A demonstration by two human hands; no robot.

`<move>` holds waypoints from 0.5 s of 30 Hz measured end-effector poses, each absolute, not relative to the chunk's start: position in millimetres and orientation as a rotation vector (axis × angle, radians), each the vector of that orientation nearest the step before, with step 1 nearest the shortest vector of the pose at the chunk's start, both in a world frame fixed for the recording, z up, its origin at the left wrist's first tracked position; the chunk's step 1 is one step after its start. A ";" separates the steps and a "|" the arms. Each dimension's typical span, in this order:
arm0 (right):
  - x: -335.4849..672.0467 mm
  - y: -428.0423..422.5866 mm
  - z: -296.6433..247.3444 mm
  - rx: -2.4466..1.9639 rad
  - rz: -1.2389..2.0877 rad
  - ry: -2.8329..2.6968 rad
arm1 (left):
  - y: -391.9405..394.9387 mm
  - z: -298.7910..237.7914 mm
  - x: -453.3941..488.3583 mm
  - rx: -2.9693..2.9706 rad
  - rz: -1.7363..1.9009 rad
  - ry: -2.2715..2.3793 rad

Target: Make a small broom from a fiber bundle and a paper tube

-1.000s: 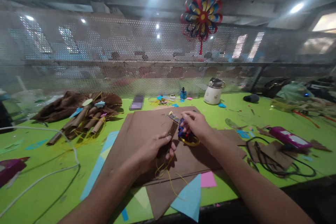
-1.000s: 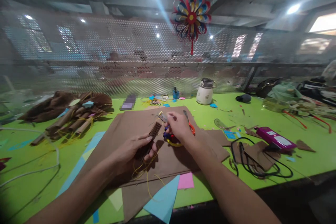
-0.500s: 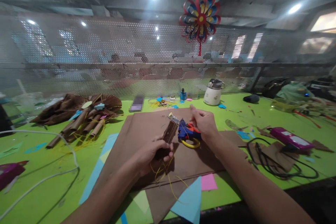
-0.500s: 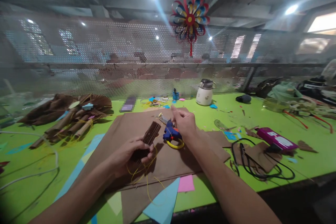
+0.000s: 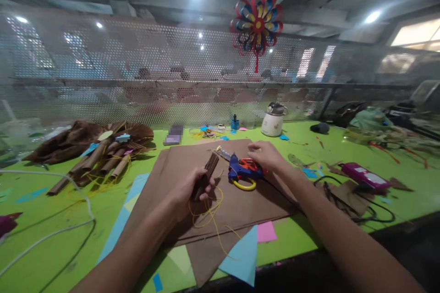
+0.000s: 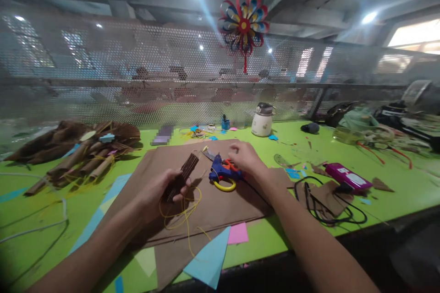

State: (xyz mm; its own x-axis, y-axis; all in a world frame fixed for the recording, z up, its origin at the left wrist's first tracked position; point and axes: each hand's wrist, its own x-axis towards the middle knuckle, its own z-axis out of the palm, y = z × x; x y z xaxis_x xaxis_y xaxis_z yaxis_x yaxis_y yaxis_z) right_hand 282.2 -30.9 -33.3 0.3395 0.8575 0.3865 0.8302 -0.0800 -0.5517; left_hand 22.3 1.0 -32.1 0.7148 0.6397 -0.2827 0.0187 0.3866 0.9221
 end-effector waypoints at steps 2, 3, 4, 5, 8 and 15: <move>269.8 -34.3 -39.7 -1.943 0.079 -1.669 | 2.1 -28.1 20.9 1.067 0.460 0.720; 263.2 -36.2 -42.6 -1.971 0.078 -1.746 | 2.5 -26.9 20.4 1.044 0.480 0.738; 256.9 -38.0 -45.3 -1.998 0.068 -1.812 | 2.8 -26.4 20.1 1.029 0.510 0.756; 251.1 -39.8 -47.6 -2.022 0.049 -1.869 | 3.2 -26.6 19.8 1.017 0.544 0.772; 239.1 -43.8 -52.4 -2.080 -0.041 -1.972 | 4.7 -29.4 19.2 0.987 0.618 0.784; 260.1 -50.6 -48.4 -2.079 -0.195 -1.903 | 5.6 -32.8 19.1 0.908 0.626 0.791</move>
State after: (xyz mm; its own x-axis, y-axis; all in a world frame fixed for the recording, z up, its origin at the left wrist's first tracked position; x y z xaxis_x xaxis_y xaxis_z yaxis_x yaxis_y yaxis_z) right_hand 260.1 -50.6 -48.4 0.1056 0.9453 0.3087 0.9883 -0.0653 -0.1381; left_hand 19.1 5.6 -32.8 0.5646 0.7582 -0.3262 -0.1440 0.4796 0.8656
